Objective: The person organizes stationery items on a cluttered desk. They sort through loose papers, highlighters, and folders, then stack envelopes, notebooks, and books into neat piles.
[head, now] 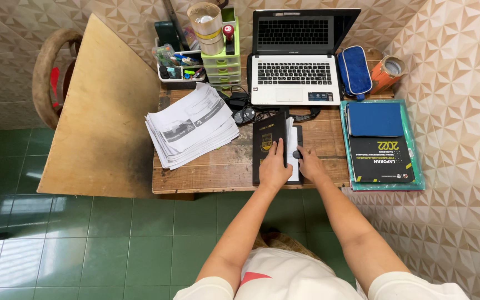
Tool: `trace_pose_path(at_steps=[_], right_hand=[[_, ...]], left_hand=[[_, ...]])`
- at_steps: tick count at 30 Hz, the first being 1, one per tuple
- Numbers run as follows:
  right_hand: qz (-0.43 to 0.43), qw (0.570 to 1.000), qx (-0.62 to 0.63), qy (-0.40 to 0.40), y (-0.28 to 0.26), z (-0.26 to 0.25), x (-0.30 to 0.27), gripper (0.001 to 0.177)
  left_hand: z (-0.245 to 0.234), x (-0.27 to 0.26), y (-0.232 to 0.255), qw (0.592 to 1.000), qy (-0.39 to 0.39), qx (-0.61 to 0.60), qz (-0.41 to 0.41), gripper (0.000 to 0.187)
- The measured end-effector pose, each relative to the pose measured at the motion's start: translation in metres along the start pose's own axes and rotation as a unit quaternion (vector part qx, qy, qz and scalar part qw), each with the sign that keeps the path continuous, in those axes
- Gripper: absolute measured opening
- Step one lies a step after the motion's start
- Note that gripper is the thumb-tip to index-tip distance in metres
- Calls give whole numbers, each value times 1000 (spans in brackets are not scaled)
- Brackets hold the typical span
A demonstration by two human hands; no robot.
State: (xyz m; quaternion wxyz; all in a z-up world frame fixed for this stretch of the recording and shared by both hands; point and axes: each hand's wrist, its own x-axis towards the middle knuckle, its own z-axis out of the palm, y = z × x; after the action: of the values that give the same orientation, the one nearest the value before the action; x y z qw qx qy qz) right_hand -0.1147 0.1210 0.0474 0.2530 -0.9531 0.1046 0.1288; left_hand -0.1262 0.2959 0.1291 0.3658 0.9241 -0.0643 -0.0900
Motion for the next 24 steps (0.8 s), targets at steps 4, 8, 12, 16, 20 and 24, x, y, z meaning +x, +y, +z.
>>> trace_pose_path(at_steps=[4, 8, 12, 16, 20, 24], right_hand=[[9, 1000, -15, -2, 16, 4, 6, 45], [-8, 996, 70, 55, 47, 21, 20, 35], [-53, 987, 131, 80, 67, 32, 29, 24], [143, 847, 511, -33, 74, 32, 32, 16], [155, 734, 660, -54, 79, 28, 26, 10], [119, 700, 700, -76, 82, 29, 26, 13]], left_hand=[[25, 2, -1, 996, 43, 36, 63, 96], [38, 8, 1, 997, -1, 56, 61, 93], [38, 10, 3, 995, -52, 66, 56, 93], [31, 8, 7, 995, -68, 48, 56, 94], [28, 11, 6, 994, -94, 42, 39, 91], [42, 15, -7, 992, -106, 53, 31, 83]])
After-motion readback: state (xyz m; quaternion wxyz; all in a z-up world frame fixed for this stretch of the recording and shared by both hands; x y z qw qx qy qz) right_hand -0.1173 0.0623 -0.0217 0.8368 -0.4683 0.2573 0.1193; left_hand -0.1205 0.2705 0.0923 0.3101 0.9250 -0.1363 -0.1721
